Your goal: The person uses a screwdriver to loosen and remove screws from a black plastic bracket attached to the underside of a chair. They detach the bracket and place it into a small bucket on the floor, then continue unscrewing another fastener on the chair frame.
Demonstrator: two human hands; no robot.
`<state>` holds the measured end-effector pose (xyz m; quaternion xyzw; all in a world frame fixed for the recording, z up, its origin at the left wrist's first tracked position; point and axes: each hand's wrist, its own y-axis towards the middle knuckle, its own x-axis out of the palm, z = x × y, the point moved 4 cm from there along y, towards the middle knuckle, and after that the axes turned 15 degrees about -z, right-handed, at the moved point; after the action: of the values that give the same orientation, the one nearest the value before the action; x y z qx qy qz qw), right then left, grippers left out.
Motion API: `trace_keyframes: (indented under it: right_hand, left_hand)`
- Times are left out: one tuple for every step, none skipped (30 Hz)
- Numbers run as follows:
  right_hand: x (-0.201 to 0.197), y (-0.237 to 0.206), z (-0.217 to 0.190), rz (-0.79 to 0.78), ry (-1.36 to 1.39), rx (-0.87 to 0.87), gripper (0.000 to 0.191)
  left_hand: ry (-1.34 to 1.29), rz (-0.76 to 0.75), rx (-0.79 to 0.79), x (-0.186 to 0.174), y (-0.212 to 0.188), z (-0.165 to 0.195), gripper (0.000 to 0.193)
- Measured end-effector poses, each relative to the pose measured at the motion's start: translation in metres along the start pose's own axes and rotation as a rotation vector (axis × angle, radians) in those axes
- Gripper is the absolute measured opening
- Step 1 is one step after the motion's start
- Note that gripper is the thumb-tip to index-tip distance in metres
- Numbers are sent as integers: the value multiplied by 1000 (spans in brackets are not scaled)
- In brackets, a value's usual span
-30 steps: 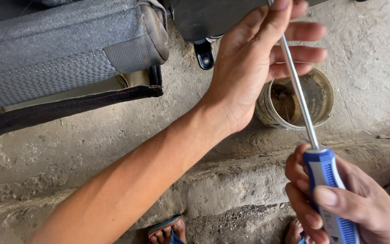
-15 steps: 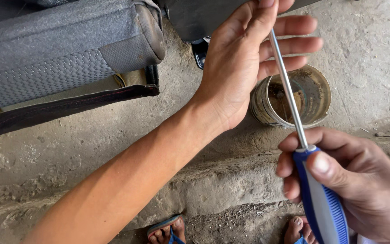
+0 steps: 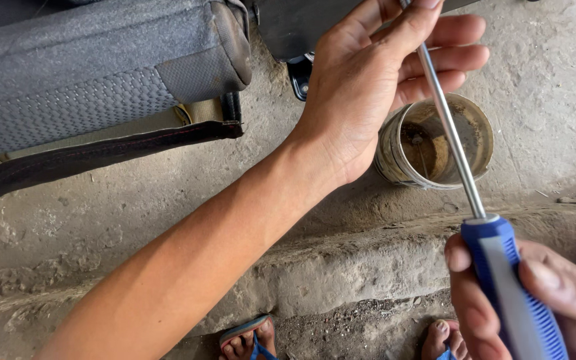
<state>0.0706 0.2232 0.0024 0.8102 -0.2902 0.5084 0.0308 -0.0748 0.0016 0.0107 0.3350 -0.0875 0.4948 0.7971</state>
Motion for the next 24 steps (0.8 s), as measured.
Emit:
trace_keyframes:
  right_hand:
    - [-8, -3, 2, 75, -127, 18, 64]
    - [-15, -5, 3, 150, -253, 39, 69]
    - [-18, -5, 5, 203, -299, 36, 67]
    - [-20, -5, 6, 258, -348, 29, 65]
    - [-17, -3, 8, 222, -292, -25, 66]
    - [-12, -1, 9, 183, -234, -77, 67]
    - [-4, 4, 13, 53, -71, -176, 71]
    - [3, 5, 11, -22, 45, -208, 72]
    - [9, 5, 10, -97, 163, -232, 73]
    - [13, 5, 8, -116, 235, -193, 70]
    - [14, 5, 6, -107, 235, -162, 69]
    - [14, 6, 4, -98, 234, -131, 68]
    - [12, 6, -1, -60, 160, -106, 67]
    - [8, 5, -3, 5, 27, -78, 68]
    - [5, 5, -5, 70, -103, -41, 69]
    - [0, 5, -7, 160, -292, -3, 71]
    - [-3, 5, -8, 248, -417, 11, 71]
    - [-6, 6, -8, 341, -539, 36, 72]
    - [-9, 8, -6, 434, -597, 32, 72]
    - [-10, 9, -6, 529, -653, 29, 72]
    - [-4, 13, -2, 384, -450, -48, 69]
    - [3, 16, -1, 240, -246, -121, 67]
    - [10, 17, -2, 95, -42, -195, 65]
    - [16, 19, -1, 0, 91, -175, 64]
  left_hand:
    - [23, 7, -31, -2, 0, -1, 27]
    - [46, 16, -63, -4, 0, -2, 25]
    - [33, 8, -71, -4, -1, -3, 24]
    - [19, -4, -76, -5, -1, -4, 23]
    - [6, -17, -81, -6, -1, -6, 22]
    - [-8, -39, -62, -6, -1, -6, 23]
    - [-22, -61, -43, -6, -1, -6, 25]
    - [-31, -75, -33, -7, -2, -7, 26]
    - [-40, -88, -24, -7, -2, -7, 27]
    - [-45, -93, -27, -7, -3, -7, 29]
    - [-49, -100, -29, -7, -3, -8, 30]
    - [-53, -106, -32, -7, -3, -7, 32]
    - [-55, -112, -33, -6, -3, -7, 33]
    - [-57, -108, -36, -6, -3, -6, 33]
    - [-59, -104, -40, -6, -3, -6, 32]
    - [-57, -92, -46, -6, -2, -5, 31]
    - [-41, -65, -67, -6, -2, -5, 29]
    - [-25, -37, -87, -7, -1, -5, 28]
    - [5, 1, -121, -7, -1, -7, 26]
    - [34, 41, -154, -8, -1, -8, 25]
    - [21, 17, -124, -7, 0, -8, 25]
    - [6, -5, -93, -7, 1, -8, 25]
    - [-20, -29, -72, -7, 1, -8, 26]
    - [-48, -53, -52, -8, 2, -8, 27]
